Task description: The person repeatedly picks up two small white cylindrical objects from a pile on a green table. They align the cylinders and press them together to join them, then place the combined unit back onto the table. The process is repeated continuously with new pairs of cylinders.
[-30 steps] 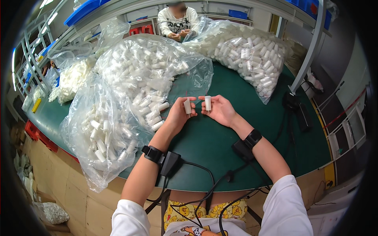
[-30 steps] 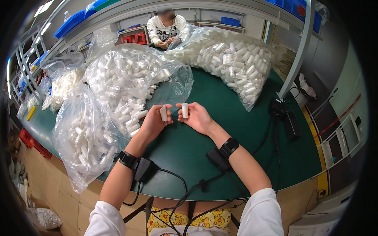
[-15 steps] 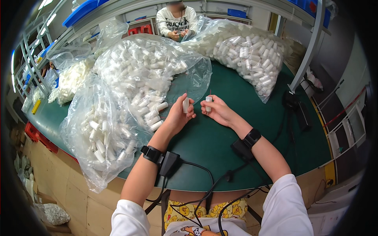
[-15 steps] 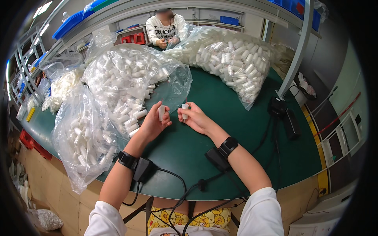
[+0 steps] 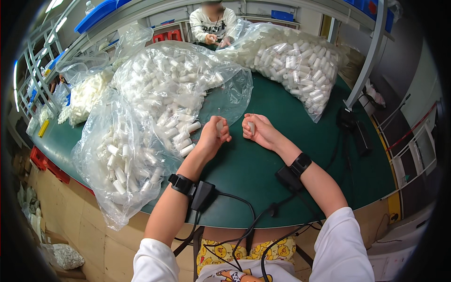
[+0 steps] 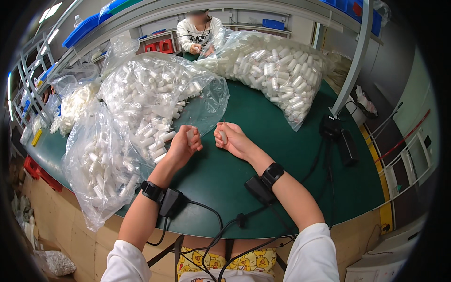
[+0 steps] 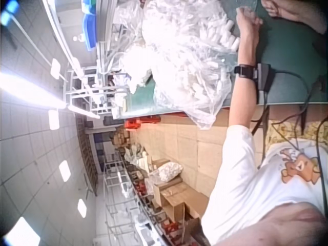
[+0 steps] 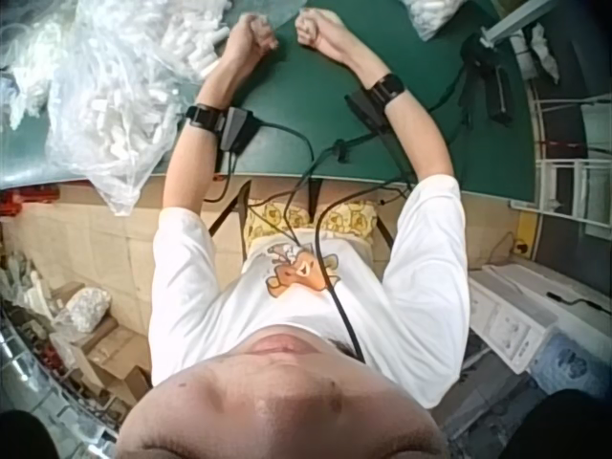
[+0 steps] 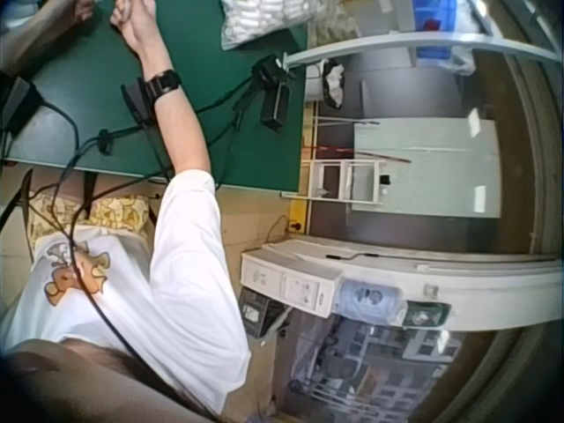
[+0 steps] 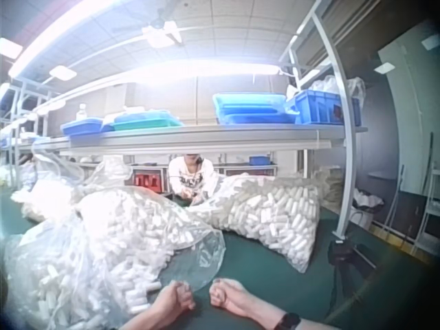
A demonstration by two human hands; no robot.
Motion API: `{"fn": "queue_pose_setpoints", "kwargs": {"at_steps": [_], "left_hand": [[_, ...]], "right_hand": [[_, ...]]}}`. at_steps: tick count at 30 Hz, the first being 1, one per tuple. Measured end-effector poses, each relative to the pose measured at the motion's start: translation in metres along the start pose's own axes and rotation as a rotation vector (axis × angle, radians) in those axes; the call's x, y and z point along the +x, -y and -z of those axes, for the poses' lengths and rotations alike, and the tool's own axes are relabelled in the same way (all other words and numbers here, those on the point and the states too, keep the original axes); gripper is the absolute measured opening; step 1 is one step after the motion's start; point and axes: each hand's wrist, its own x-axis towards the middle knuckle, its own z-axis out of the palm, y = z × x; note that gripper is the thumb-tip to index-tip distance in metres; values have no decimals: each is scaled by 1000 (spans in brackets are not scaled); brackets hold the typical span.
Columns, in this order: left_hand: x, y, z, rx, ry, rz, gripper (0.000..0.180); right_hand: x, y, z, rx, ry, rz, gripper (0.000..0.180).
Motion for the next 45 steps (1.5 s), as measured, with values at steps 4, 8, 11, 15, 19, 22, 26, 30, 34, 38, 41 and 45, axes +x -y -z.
{"fn": "queue_pose_setpoints", "kwargs": {"at_steps": [4,8,11,15,19,22,26,30,34,38,41,45], "left_hand": [[1,-3,1,-113,9,-70,28],[-1,-4,0,-96,30,-112,37],[-2,-4,-2,-33,44,-104,39],[-3,-2,-6,11,52,-84,37],[-1,-4,-3,52,96,-46,36],[-2,-3,-6,84,122,-61,32],[-5,-3,-9,99,137,-63,28],[-8,-3,-15,124,119,-92,27],[-3,-1,-3,-42,151,-9,27],[-1,-2,0,-97,178,55,23],[-2,-3,-5,-53,165,73,19],[-3,-1,-5,19,135,-1,19]], "right_hand": [[1,0,6,101,-19,-20,18],[-1,3,-2,160,-72,-80,28],[-2,3,-2,154,-79,-88,32],[-2,2,-1,132,-60,-65,29],[-3,2,-3,77,-42,-45,24],[-4,2,-3,24,-53,-36,23],[-4,2,-4,-32,-47,-32,24],[-5,2,-7,-44,-60,-28,25],[-4,2,-6,-28,-44,-39,24],[-3,2,-1,12,-19,-44,22],[-3,2,-1,46,-20,-44,20],[-2,1,-1,40,-24,-46,18]]}}
